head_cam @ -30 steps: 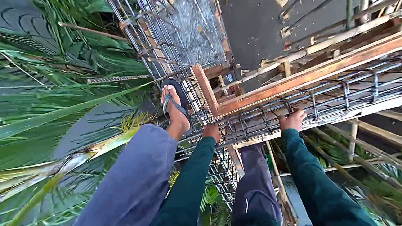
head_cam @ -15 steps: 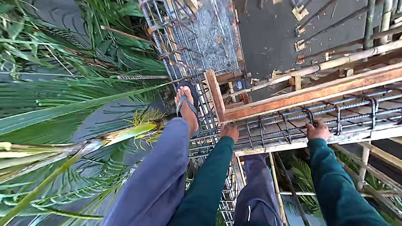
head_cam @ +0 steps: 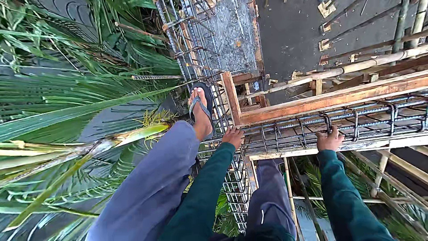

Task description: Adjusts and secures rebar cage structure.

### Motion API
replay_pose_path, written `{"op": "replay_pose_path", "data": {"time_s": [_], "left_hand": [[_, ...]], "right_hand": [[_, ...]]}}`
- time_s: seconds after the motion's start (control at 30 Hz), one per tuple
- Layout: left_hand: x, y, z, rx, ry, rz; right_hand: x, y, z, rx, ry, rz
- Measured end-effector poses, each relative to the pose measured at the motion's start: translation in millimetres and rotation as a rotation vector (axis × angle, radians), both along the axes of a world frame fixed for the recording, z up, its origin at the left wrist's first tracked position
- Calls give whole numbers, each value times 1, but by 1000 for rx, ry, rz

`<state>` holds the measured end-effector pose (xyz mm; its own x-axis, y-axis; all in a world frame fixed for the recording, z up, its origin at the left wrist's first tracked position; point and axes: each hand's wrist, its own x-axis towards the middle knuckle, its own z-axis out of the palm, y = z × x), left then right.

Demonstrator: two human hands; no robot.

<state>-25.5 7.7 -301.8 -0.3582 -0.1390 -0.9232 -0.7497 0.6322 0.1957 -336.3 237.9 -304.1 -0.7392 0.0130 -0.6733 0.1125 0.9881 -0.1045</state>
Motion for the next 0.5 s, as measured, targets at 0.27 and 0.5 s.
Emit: {"op": "replay_pose_path", "data": {"time_s": [0.27,0.5], "left_hand": [[-48,-52,56,14,56,280],[-79,-190,229,-252,279,113]], "right_hand": [[104,-3,45,-171,-202,103],[179,20,54,-116,-537,269]]}}
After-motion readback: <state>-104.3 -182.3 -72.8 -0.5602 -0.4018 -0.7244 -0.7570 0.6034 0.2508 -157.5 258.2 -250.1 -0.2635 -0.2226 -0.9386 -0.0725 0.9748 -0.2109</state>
